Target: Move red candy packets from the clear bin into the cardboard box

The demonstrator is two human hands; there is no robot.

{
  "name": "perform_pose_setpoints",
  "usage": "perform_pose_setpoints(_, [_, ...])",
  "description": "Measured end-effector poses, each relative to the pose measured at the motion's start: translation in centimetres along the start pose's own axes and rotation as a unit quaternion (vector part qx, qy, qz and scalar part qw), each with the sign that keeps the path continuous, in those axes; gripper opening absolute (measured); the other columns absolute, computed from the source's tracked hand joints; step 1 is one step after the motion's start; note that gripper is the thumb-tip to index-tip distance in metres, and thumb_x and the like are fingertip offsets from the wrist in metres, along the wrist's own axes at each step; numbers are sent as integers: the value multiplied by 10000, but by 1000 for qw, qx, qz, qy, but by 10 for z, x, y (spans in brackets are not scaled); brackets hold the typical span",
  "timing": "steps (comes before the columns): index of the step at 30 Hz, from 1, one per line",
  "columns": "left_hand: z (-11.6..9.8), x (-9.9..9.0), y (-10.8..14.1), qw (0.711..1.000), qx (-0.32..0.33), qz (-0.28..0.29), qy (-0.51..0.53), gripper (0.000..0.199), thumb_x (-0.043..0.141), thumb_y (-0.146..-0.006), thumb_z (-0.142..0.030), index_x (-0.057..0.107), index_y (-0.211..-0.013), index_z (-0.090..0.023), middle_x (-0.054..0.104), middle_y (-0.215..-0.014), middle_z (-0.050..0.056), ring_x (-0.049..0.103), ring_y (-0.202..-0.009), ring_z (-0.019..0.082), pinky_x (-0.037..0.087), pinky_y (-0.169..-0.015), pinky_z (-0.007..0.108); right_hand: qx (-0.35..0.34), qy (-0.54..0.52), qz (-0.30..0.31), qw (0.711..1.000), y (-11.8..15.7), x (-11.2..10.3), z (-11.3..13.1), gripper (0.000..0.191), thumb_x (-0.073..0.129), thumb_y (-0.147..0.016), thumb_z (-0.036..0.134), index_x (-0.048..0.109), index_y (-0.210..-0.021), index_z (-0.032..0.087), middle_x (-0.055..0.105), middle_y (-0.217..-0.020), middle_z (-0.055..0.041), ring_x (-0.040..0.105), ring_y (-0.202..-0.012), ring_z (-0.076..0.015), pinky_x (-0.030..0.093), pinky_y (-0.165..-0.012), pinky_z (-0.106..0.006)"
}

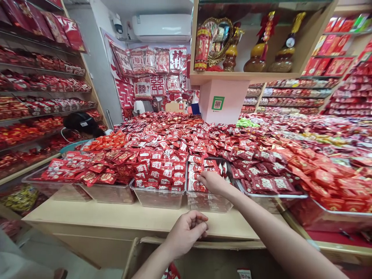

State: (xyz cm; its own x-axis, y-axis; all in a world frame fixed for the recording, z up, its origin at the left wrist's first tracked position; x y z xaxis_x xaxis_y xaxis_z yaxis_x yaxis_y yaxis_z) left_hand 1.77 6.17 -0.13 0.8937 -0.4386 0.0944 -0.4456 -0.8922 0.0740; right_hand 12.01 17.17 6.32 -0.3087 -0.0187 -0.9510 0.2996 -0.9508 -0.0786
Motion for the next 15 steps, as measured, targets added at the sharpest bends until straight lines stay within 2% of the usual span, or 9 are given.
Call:
perform_pose_setpoints(8, [1, 0, 0, 1000, 2, 1, -8, 187, 556, -725, -282, 542, -851, -144, 592, -665, 5, 563, -606, 121, 417, -573, 237, -43, 9, 10, 999, -2, 0, 3, 352, 339, -838, 371, 583, -697, 160, 611, -680, -59, 513, -601, -134, 260, -516, -212])
perform_pose_setpoints(12, [1, 0, -1, 1000, -1, 2, -13, 198, 559, -721, -296, 543, -852, -148, 598, -665, 2, 562, -599, 122, 414, -566, 240, -53, 14, 39, 998, -3, 4, 5, 448, 317, -825, 472, 592, -677, 151, 588, -629, -55, 471, -538, -120, 264, -500, -210])
perform_pose_setpoints(15, [1, 0, -1, 1000, 0, 4, -12, 186, 553, -728, -281, 539, -855, -145, 596, -672, 4, 564, -610, 122, 414, -572, 238, -89, 0, 46, 995, -4, 6, 7, 511, 293, -806, 540, 593, -660, 154, 561, -592, -39, 430, -510, -110, 261, -485, -206])
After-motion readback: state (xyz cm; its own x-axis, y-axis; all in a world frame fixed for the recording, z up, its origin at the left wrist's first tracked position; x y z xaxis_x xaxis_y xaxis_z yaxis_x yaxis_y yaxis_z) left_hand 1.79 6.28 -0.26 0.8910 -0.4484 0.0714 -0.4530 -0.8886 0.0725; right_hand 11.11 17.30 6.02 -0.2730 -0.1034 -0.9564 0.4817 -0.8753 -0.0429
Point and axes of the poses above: each hand's wrist, its own y-axis away from the middle knuckle, its own x-axis out of the palm, z = x × y, the point moved 6 cm from there along -y, towards the middle knuckle
